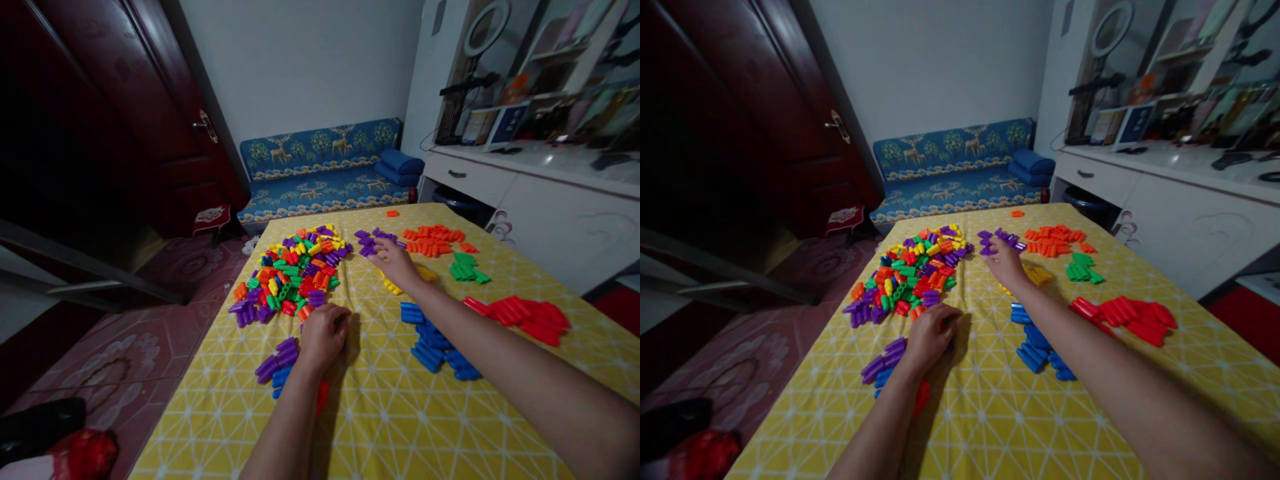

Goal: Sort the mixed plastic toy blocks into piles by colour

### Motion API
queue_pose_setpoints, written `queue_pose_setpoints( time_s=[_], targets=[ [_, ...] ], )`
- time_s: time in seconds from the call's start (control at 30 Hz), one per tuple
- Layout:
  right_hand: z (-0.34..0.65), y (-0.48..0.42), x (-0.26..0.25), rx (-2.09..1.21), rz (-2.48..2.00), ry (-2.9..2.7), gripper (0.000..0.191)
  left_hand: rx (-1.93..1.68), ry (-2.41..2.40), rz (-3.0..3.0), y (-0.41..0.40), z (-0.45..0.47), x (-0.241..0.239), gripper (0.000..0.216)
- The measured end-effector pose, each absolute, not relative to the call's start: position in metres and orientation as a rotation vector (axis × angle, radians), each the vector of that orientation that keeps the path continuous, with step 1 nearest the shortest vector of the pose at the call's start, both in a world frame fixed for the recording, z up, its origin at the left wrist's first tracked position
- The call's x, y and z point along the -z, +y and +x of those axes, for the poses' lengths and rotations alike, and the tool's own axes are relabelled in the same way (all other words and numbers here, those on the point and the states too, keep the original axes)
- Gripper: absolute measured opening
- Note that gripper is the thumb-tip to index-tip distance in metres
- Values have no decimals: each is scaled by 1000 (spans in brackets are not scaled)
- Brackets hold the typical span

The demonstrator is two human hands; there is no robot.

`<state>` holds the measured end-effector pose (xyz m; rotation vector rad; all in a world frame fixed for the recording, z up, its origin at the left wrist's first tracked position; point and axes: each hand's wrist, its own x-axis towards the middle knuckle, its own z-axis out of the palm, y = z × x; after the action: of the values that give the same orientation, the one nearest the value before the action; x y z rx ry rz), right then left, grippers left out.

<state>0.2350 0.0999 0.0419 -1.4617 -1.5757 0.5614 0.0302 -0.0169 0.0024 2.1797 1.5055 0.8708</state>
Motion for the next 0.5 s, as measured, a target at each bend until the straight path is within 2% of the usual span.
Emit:
queue_pose_setpoints(
  time_s=[0.17, 0.23, 0.37, 0.5],
  targets=[
    [190, -10, -15, -772, -1208, -1841, 21, -1077, 1413, 1866, -14, 29, -2, 21],
    [177, -51, -14, -784, -1172, -1930, 30, -1194, 1268, 1629, -13, 26, -7, 24],
    [162, -105, -26, -619, -983, -2206, 30, -1405, 975, 1239, -13, 10, -25, 34],
    [150, -121, -31, -448, -607, -2610, 54, -1606, 904, 1022, -14, -17, -39, 38]
  ],
)
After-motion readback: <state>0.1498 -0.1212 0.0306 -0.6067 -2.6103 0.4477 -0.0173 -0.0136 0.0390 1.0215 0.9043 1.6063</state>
